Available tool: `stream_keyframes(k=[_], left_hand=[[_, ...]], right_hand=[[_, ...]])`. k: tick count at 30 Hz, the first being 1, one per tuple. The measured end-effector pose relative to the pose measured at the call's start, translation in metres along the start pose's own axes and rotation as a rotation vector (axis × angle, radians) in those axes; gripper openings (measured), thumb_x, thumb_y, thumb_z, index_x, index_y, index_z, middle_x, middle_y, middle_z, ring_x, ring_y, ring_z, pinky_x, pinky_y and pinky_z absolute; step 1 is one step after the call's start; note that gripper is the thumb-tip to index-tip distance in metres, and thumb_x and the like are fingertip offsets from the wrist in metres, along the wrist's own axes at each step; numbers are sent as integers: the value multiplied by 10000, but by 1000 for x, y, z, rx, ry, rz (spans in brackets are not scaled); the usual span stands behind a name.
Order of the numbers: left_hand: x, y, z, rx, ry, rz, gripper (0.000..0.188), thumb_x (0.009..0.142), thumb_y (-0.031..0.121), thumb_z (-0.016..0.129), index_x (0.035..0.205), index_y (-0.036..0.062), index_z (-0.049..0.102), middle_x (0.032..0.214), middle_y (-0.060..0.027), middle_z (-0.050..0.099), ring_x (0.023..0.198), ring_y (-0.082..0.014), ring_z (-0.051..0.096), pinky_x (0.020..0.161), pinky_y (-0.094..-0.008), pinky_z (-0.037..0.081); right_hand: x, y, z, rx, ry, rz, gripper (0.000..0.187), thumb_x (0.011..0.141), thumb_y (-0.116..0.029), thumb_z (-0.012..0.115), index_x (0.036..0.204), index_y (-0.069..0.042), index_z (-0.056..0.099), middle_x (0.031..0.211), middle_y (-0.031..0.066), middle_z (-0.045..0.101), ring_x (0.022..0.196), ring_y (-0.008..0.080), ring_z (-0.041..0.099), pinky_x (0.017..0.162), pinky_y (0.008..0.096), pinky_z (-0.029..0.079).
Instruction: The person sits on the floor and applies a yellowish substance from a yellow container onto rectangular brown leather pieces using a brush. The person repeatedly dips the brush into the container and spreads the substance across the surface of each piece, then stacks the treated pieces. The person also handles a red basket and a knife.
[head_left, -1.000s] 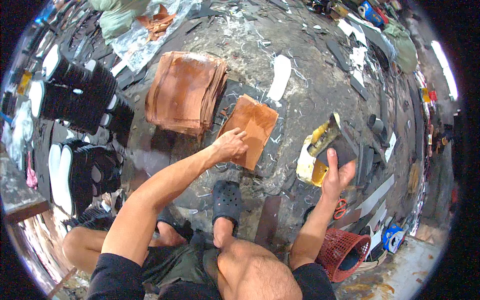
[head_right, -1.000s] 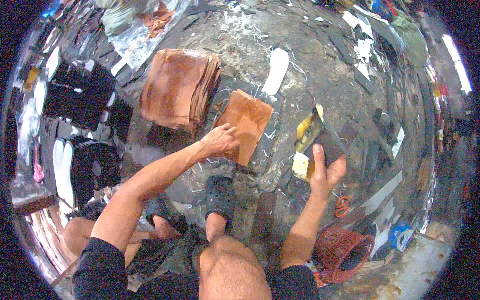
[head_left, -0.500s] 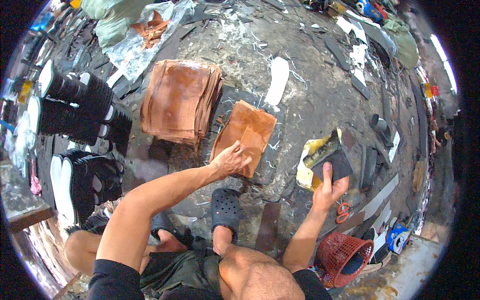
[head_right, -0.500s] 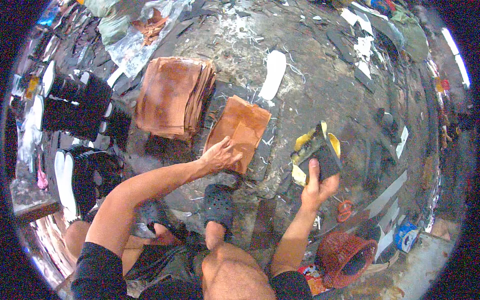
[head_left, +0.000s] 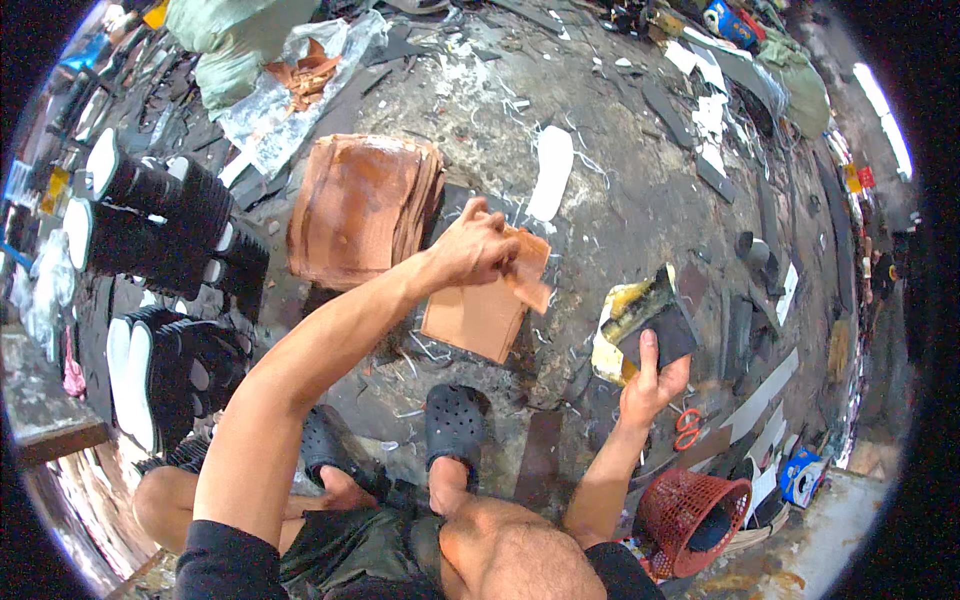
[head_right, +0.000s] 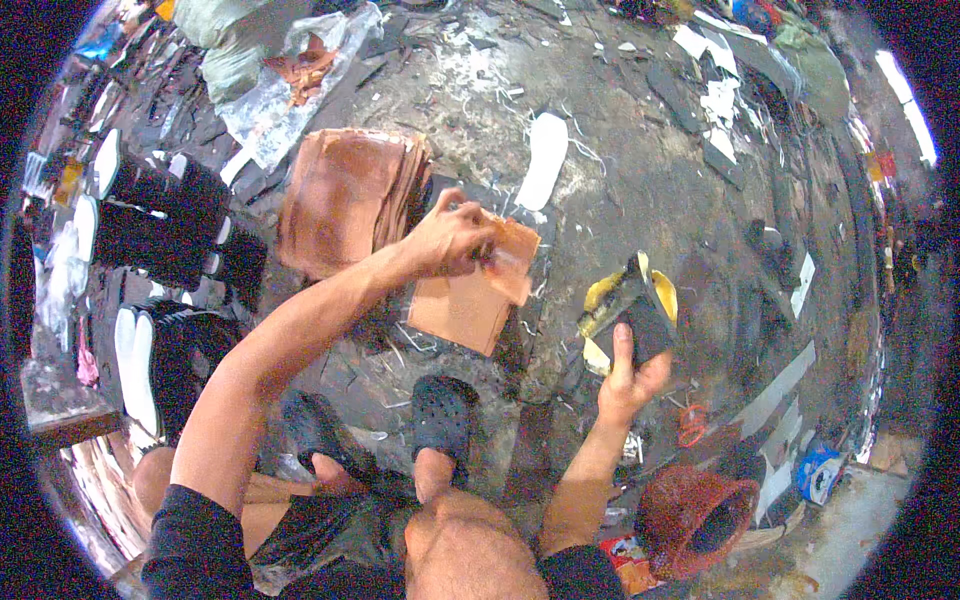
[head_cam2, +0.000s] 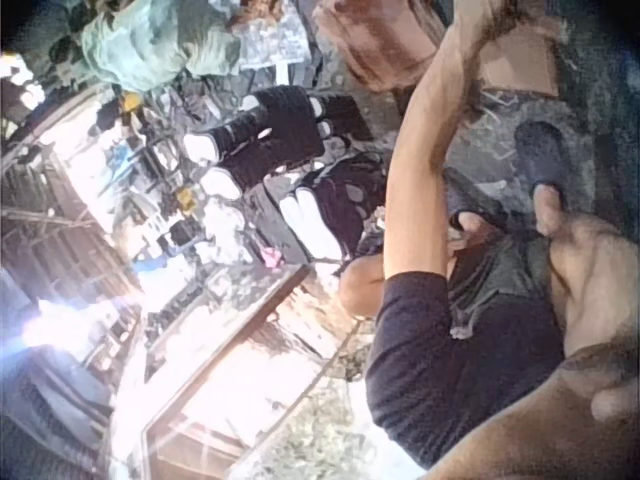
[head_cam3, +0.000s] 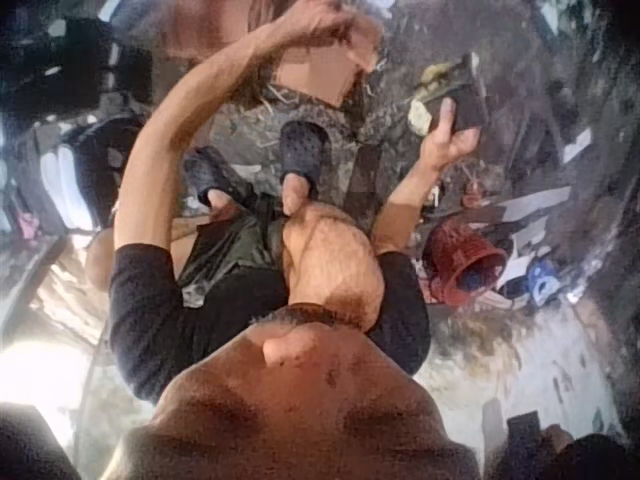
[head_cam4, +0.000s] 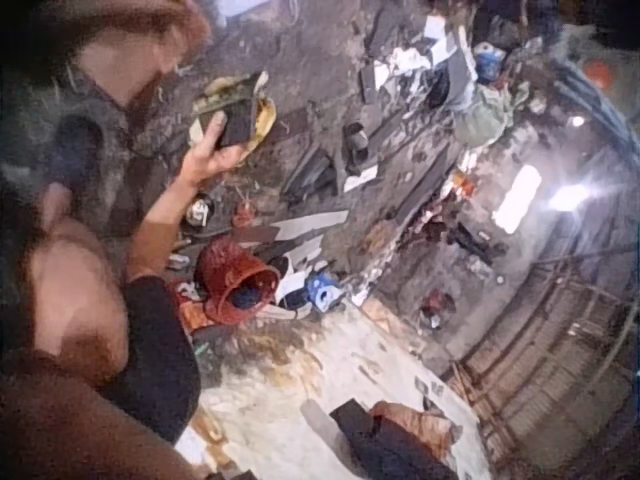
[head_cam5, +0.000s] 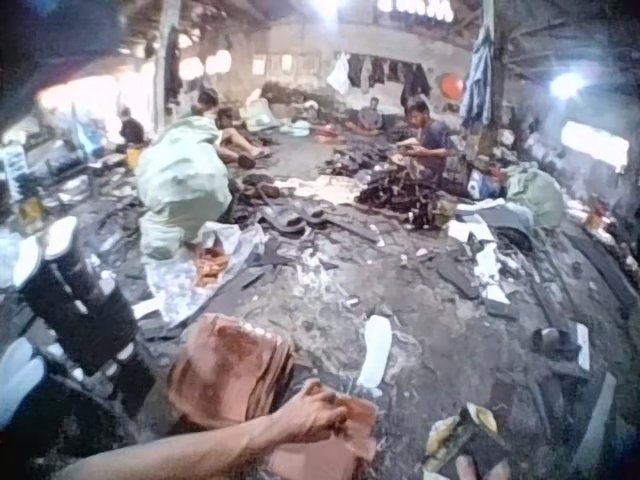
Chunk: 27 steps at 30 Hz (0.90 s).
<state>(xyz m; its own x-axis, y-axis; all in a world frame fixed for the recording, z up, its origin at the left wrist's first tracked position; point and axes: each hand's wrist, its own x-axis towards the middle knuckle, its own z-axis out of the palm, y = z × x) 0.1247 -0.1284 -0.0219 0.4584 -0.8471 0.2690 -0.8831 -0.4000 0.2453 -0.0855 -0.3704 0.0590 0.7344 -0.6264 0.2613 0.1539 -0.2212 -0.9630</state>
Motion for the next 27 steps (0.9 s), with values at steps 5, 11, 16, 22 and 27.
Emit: stream_keyframes(k=[5, 11, 16, 22, 27], left_hand=[[53, -39, -119, 139, 229, -123, 267, 692, 191, 745, 940, 256, 670, 879, 34, 671, 1001, -187, 619, 1028, -506, 303], [-6, -40, -227, 408, 376, -20, 355, 707, 168, 714, 1052, 198, 638, 942, -14, 698, 1079, -197, 600, 1060, -519, 256], [-143, -51, -161, 486, 130, -288, 436, 706, 133, 722, 1123, 161, 598, 1071, -39, 674, 1151, -246, 574, 1069, -539, 280], [-209, 5, -86, 302, 31, -613, 596, 690, 40, 654, 1276, 113, 569, 1434, -157, 507, 1320, -286, 468, 1080, -485, 357], [-152, 123, -5, -323, -174, -557, 588, 700, 90, 679, 1279, 71, 576, 1377, -166, 547, 1254, -354, 521, 1036, -467, 425]], right_hand=[[0, -8, 11, 33, 40, 12, 353, 889, 10, 661, 1232, 21, 579, 1208, 93, 626, 1081, 196, 594, 971, 342, 451], [2, -1, 9, 44, 16, -7, 331, 903, 1, 647, 1226, 24, 576, 1198, 104, 630, 1071, 205, 602, 954, 357, 471], [-1, -5, 28, 69, 11, 12, 292, 890, -15, 670, 1169, 41, 604, 1165, 93, 638, 1049, 188, 595, 943, 324, 457], [12, -4, 61, -195, -271, -46, 312, 918, -68, 650, 1204, 42, 594, 1127, 137, 667, 1044, 220, 619, 939, 351, 471], [32, 61, 126, -477, -618, -73, 438, 882, -48, 617, 1316, -99, 588, 1257, 149, 648, 1135, 325, 629, 969, 406, 485]])
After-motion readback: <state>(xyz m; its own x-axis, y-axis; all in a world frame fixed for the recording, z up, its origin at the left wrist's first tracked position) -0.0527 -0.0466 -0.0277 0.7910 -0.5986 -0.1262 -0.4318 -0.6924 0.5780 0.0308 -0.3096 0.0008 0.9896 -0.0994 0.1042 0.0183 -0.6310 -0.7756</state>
